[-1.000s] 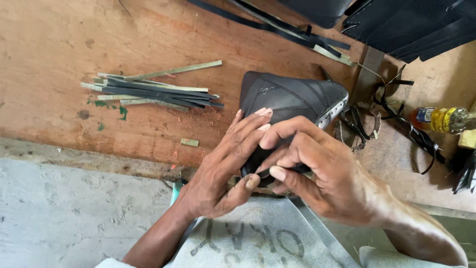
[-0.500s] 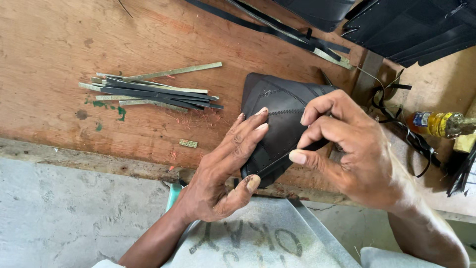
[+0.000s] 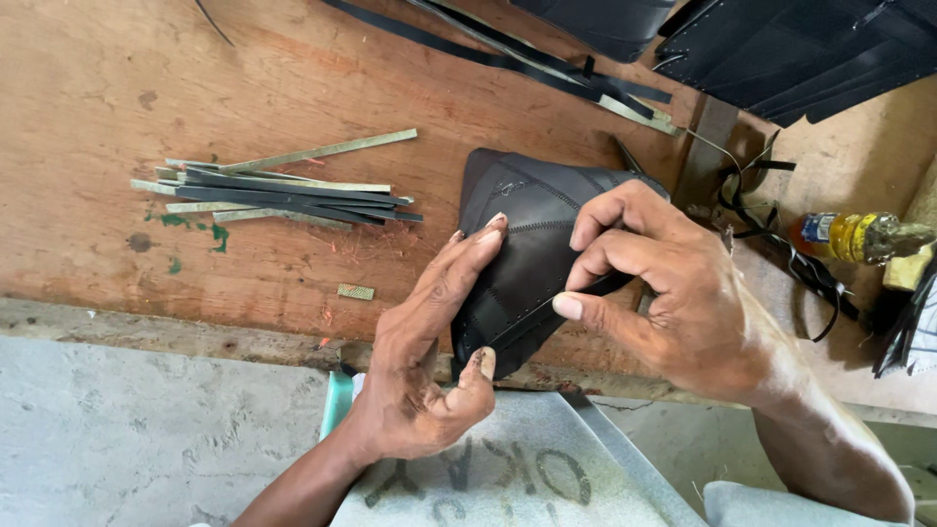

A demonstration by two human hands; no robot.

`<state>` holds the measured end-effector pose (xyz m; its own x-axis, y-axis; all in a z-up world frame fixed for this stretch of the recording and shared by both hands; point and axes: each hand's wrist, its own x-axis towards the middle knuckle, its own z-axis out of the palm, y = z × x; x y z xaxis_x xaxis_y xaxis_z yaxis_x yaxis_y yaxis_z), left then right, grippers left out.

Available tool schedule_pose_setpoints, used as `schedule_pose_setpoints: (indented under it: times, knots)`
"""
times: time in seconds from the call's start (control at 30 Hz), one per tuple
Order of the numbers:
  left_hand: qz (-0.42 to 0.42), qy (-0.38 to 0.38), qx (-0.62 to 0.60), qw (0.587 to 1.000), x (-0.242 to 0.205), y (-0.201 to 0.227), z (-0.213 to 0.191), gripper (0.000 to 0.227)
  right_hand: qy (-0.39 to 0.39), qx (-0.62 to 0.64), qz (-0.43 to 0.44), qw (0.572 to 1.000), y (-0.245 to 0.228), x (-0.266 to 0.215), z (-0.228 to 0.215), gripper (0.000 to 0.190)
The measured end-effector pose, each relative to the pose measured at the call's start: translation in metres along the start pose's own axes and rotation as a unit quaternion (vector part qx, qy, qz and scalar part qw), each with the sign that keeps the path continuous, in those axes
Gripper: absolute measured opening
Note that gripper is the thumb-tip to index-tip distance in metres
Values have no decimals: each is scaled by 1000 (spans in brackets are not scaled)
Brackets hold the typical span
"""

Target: The person assembles a black leather-like bag by hand, inserting a zipper into a pre-punched edge, trimming excess material with shears, and attaching a strap. The person handles multiple bag components and tools on a wooden workbench.

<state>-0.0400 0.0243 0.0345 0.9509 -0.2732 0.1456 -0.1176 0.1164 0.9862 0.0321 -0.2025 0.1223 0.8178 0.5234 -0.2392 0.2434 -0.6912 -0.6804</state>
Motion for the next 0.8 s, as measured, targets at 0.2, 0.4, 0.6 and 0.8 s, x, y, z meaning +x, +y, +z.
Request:
schedule_pose_setpoints:
  times: [0.2,0.4,0.6,0.8]
  knots:
    - [-18,1,3,1000,2,4,4,90,-6,0,27,1000,-3,2,0,21]
    - [-12,6,26,1000,9,13,5,90,-4,-4,30,1000,-2,3,3,20]
    - [-86,23,76,993,27,22,17,59,39,-84,29,995,-1,-3,4,30]
    - [-61,31,90,994,22,23,18,58,64,-89,-10,994,22,-9,-25,25]
